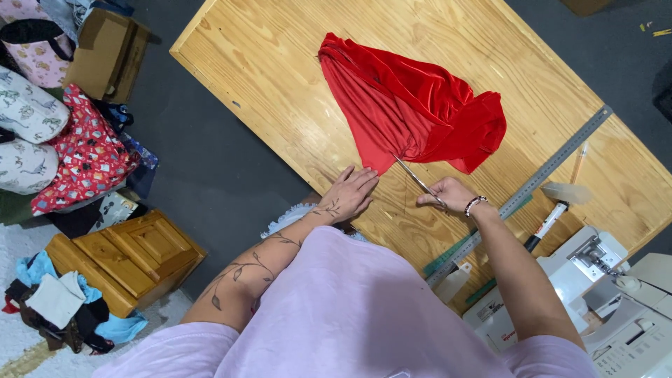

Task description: The person cuts a piece of red fabric using scissors on a wooden table. They trim the edges, unfold the fabric to check the shape, and then cut a small strip from the top edge.

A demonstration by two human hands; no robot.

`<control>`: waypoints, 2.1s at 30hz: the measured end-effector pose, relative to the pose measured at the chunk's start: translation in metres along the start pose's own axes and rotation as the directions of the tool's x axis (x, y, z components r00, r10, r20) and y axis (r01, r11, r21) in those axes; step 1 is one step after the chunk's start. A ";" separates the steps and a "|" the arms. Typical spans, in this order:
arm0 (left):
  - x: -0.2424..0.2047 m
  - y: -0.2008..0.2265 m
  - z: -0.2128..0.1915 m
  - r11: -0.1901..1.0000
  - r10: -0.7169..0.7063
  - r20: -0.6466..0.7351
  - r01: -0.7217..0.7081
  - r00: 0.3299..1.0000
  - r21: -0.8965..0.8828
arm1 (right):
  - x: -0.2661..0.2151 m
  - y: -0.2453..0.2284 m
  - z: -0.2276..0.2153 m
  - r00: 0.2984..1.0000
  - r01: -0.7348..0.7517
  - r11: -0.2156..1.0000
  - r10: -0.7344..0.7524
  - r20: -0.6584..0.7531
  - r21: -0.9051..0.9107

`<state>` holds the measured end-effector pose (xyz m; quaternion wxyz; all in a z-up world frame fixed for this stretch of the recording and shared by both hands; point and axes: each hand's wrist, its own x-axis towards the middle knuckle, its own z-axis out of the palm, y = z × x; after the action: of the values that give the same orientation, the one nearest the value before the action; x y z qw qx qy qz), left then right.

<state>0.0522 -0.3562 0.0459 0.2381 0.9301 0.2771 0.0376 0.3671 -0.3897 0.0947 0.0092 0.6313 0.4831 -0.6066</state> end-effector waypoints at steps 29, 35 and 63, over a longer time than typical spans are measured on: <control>-0.001 -0.002 -0.001 1.000 0.002 -0.001 -0.002 1.000 0.010 | 0.034 0.005 0.001 1.000 -0.006 0.982 0.008 0.012 -0.189; -0.001 -0.002 -0.003 1.000 0.005 -0.011 -0.005 1.000 0.001 | 0.041 0.011 0.005 1.000 -0.007 0.982 0.006 -0.008 -0.188; 0.000 -0.006 -0.006 1.000 0.015 -0.002 -0.015 1.000 -0.017 | 0.057 -0.016 0.013 1.000 0.008 0.985 -0.012 -0.025 -0.172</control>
<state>0.0476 -0.3491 0.0482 0.2456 0.9301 0.2697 0.0426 0.3354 -0.3543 0.0563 0.0544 0.6334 0.5370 -0.5545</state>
